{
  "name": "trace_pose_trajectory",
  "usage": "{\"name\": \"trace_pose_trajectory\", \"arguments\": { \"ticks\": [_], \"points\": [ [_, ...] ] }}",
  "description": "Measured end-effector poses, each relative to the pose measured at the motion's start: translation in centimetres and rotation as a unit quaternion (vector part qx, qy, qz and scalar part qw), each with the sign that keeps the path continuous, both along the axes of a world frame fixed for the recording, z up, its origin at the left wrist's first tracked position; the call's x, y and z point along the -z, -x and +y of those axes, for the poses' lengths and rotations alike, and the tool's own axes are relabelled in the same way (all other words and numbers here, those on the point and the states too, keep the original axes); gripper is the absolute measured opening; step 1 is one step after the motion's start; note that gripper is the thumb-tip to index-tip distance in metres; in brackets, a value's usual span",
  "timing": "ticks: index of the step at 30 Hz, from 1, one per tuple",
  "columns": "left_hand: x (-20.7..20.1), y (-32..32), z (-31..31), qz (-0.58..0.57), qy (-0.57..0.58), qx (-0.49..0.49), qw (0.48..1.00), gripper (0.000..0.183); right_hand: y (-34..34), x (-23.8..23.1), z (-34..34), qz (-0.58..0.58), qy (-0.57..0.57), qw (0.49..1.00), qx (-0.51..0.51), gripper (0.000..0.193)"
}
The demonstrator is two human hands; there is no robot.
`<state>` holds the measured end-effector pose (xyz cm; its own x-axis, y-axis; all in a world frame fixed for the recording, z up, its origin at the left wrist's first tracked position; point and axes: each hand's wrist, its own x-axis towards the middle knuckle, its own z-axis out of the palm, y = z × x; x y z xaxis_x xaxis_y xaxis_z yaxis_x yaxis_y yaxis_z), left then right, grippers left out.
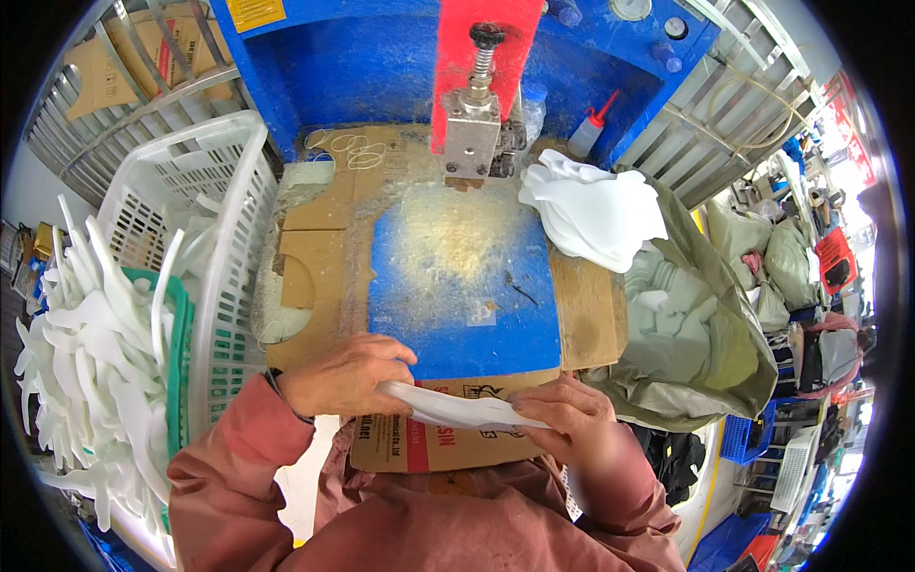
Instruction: The person repeatedly places white foam pieces under a red and blue punching machine, aligns them, and presses the lever to punch a hole. The finished pieces are stacked on the workbench. The person handles the foam pieces one at a time and uses both hands to position and operate the machine.
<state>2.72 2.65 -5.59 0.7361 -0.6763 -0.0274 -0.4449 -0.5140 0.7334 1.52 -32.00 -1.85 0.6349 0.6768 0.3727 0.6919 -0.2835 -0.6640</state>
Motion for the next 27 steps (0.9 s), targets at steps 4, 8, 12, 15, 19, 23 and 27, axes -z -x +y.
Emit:
{"name": "trace_pose_trajectory", "arguments": {
  "ticks": [4,8,12,15,19,23,27],
  "points": [
    [-0.1,1.4,-0.6,0.153,-0.009,-0.032,0.988,0.04,-0.2,0.0,-1.1,0.015,-0.025,1.0,-0.012,0.037],
    [-0.2,2.1,-0.7,0.273,-0.012,-0.017,0.962,0.046,-0.4,0.2,-2.2,0.036,-0.037,0.999,-0.001,0.037],
    [-0.1,2.5,-0.7,0.236,0.0,-0.034,0.971,0.038,-0.9,1.1,-3.4,0.084,-0.033,0.996,0.025,0.036],
    [0.2,2.5,-0.7,0.248,0.003,-0.049,0.967,0.035,-1.0,2.0,-3.8,0.115,-0.032,0.992,0.051,0.035],
    [0.8,2.4,-0.3,0.217,0.031,-0.033,0.975,0.04,-1.1,2.1,-4.2,0.166,-0.026,0.982,0.083,0.031],
    [0.3,3.0,0.9,0.293,0.075,-0.067,0.951,0.043,-1.3,1.7,-4.8,0.191,-0.022,0.97,0.148,0.026],
    [-1.9,3.0,3.2,0.41,0.09,-0.131,0.898,0.039,-2.6,2.7,-3.7,0.324,-0.016,0.928,0.181,0.022]
  ]
}}
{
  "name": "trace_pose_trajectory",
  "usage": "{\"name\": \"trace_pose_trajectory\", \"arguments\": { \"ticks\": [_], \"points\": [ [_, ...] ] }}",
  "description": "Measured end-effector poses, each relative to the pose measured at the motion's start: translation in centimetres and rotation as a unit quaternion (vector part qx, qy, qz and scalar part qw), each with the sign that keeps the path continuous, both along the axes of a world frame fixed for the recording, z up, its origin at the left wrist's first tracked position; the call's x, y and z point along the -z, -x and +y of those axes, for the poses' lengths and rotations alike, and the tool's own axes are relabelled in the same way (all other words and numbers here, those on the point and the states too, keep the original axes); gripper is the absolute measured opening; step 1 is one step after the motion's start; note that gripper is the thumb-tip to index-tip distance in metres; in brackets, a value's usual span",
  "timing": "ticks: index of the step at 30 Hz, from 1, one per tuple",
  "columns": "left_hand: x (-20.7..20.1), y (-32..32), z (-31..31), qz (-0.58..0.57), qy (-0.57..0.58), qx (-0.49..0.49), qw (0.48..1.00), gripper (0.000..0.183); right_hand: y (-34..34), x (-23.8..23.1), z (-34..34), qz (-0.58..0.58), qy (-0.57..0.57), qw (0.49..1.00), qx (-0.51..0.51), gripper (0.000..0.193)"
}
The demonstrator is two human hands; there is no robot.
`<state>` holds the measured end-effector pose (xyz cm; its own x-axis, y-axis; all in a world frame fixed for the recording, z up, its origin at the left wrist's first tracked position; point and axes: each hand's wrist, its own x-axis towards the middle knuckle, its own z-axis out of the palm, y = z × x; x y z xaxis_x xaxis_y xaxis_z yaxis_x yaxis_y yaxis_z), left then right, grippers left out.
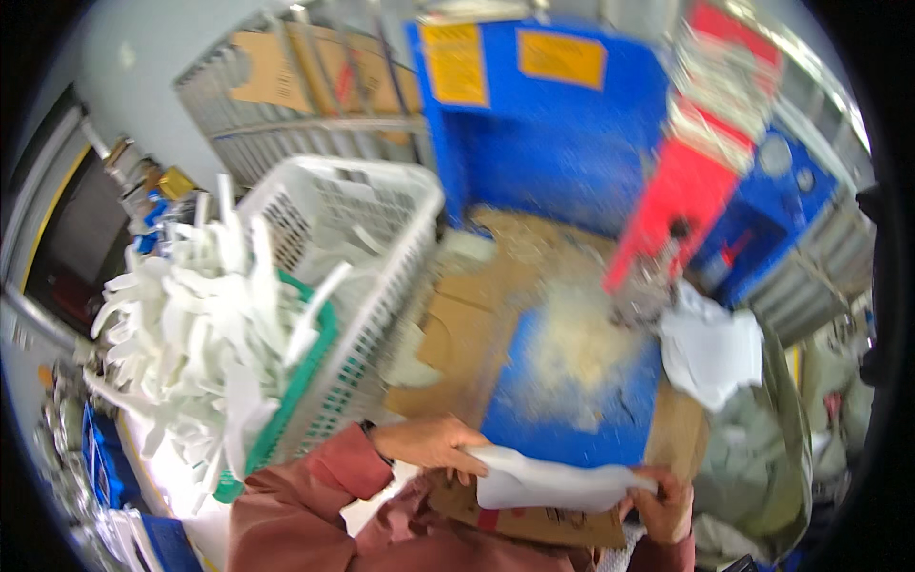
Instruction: The person repeatedly places white foam pieces under a red and blue punching machine, aligns them, and presses the lever to punch a hole. The finished pieces are stacked on the workbench. The person handles the foam pieces one at a time and uses both hands to position and operate the machine.
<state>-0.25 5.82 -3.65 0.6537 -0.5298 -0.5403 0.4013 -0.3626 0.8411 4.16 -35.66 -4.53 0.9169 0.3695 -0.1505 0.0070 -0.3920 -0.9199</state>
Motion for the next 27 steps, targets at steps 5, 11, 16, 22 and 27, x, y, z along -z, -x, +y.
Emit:
{"name": "trace_pose_trajectory", "arguments": {
  "ticks": [5,11,16,22,27],
  "points": [
    [-0.9,1.8,3.1,-0.08,0.101,-0.194,0.973,0.041,-3.3,-0.6,3.0,0.133,0.028,0.99,-0.047,0.022],
    [4.5,6.1,5.6,-0.182,0.524,-0.527,0.643,0.046,-4.6,-0.7,12.0,0.026,-0.248,0.968,0.025,0.025],
    [8.7,8.9,3.0,-0.092,0.447,-0.523,0.72,0.047,-7.7,-2.4,24.4,-0.013,-0.296,0.954,0.046,0.041],
    [9.6,10.6,0.4,-0.109,0.411,-0.528,0.735,0.043,-10.5,0.8,33.6,-0.14,-0.174,0.962,-0.158,0.048],
    [9.2,9.3,0.3,-0.078,0.371,-0.493,0.783,0.042,-9.1,2.5,17.6,-0.302,0.097,0.912,-0.259,0.035]
  ]
}}
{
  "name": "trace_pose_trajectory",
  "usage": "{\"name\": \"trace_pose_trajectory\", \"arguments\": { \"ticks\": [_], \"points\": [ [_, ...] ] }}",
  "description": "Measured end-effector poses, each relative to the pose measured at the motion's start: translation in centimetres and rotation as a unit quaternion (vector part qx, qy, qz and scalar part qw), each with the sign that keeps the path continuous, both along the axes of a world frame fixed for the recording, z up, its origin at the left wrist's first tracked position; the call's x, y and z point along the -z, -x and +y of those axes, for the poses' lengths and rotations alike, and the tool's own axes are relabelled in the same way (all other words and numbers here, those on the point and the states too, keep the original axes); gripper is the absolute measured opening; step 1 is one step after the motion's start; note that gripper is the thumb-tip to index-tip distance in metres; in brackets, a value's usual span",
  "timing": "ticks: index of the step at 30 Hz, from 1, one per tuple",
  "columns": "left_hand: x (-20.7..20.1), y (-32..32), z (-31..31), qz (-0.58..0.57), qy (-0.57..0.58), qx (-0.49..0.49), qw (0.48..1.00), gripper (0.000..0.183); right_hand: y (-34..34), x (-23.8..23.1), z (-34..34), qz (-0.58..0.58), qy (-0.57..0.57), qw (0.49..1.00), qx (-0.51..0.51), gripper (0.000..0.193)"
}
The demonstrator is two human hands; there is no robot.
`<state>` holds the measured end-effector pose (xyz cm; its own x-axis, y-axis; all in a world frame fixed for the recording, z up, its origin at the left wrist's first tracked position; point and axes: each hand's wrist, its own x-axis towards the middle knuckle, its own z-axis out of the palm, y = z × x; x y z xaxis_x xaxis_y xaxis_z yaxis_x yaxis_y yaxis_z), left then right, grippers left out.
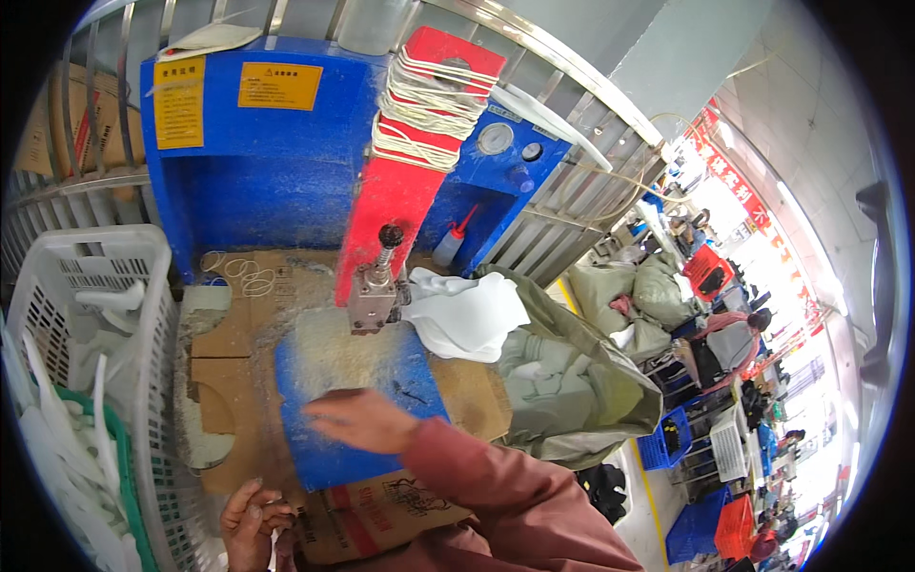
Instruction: The person repeatedly places white foam pieces under a red and blue punching machine, aligns them, and presses the lever to punch a hole. The finished pieces are stacked on the workbench. The person handles the foam pieces one at a time and uses both hands to position and operate the machine.
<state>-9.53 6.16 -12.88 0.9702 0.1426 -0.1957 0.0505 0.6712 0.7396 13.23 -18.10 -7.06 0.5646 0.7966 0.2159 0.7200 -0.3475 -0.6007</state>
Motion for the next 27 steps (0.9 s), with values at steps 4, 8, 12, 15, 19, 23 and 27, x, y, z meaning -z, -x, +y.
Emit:
{"name": "trace_pose_trajectory", "arguments": {
  "ticks": [4,8,12,15,19,23,27],
  "points": [
    [-1.9,-1.9,-0.8,0.02,-0.03,0.056,0.998,0.036,-2.7,-1.2,-13.8,-0.232,0.097,0.924,0.289,0.059],
    [-4.1,-4.8,-2.7,0.022,-0.079,0.155,0.985,0.037,-5.9,1.4,-21.1,-0.205,0.288,0.882,0.313,0.074],
    [-5.2,-5.7,-4.0,0.052,-0.12,0.2,0.971,0.036,-9.9,3.9,-23.6,-0.205,0.174,0.904,0.332,0.037],
    [-5.3,-5.6,-4.6,0.062,-0.124,0.215,0.967,0.036,-10.3,2.9,-24.5,-0.166,0.038,0.918,0.359,0.023],
    [-5.6,-6.1,-5.5,0.079,-0.13,0.234,0.96,0.039,-11.0,-2.8,-23.4,-0.228,-0.094,0.84,0.483,0.022],
    [-7.4,-7.5,-6.7,0.087,-0.127,0.241,0.958,0.043,-5.9,-11.0,-22.9,-0.277,-0.154,0.74,0.593,0.03],
    [-8.2,-9.1,-9.7,0.042,-0.014,0.262,0.964,0.057,5.8,-10.9,-19.0,-0.32,0.113,0.801,0.493,0.028]
  ]
}}
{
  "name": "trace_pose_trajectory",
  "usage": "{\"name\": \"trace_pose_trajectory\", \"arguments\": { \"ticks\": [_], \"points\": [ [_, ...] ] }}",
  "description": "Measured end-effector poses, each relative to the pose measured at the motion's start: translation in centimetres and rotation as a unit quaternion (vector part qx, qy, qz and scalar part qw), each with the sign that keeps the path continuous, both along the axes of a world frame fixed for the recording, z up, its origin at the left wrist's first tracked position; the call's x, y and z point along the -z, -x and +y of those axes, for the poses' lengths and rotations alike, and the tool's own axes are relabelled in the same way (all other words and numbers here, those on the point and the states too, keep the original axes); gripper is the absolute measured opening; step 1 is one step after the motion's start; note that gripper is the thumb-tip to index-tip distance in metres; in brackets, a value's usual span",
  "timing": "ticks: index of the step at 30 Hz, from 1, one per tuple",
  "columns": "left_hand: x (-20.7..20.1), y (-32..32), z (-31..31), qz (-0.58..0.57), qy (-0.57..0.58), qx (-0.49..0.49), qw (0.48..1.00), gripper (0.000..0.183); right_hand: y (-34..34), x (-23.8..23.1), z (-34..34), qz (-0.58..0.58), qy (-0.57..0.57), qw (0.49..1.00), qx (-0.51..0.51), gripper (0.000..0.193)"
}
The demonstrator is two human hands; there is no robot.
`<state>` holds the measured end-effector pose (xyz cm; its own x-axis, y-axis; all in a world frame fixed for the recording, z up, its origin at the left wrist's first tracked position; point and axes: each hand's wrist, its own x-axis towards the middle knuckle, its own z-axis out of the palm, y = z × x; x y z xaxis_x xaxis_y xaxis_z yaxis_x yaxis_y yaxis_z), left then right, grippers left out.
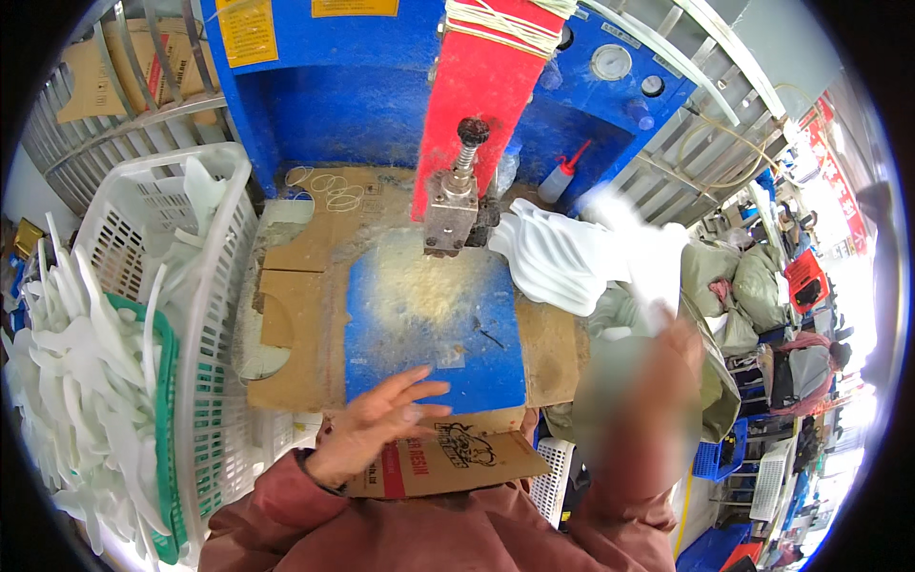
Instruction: The person repeatedly places white foam pieces under a red and blue punching machine, aligns them, and presses the lever to punch a hole. The finished pieces are stacked on the workbench. The person handles the foam pieces one at a time and uses both hands to position and operate the machine.
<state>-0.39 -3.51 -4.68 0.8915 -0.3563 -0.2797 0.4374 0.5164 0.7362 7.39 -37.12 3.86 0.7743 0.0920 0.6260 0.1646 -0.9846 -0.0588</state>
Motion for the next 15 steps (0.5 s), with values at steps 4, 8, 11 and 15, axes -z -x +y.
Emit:
{"name": "trace_pose_trajectory", "arguments": {
  "ticks": [4,8,11,15],
  "points": [
    [0.5,-0.1,-2.4,0.032,0.019,0.009,0.999,0.06,5.7,4.4,6.1,0.038,-0.06,0.922,-0.381,0.006],
    [1.0,0.5,-2.4,0.021,-0.087,-0.091,0.992,0.051,6.5,5.9,9.3,0.137,-0.049,0.862,-0.485,0.031],
    [1.1,0.7,0.4,-0.026,-0.133,-0.181,0.974,0.056,4.4,6.0,8.4,0.099,-0.145,0.897,-0.405,0.039],
    [1.2,1.4,4.2,-0.011,-0.055,-0.191,0.98,0.056,-0.1,8.1,8.4,0.342,-0.529,0.745,-0.219,0.038]
  ]
}}
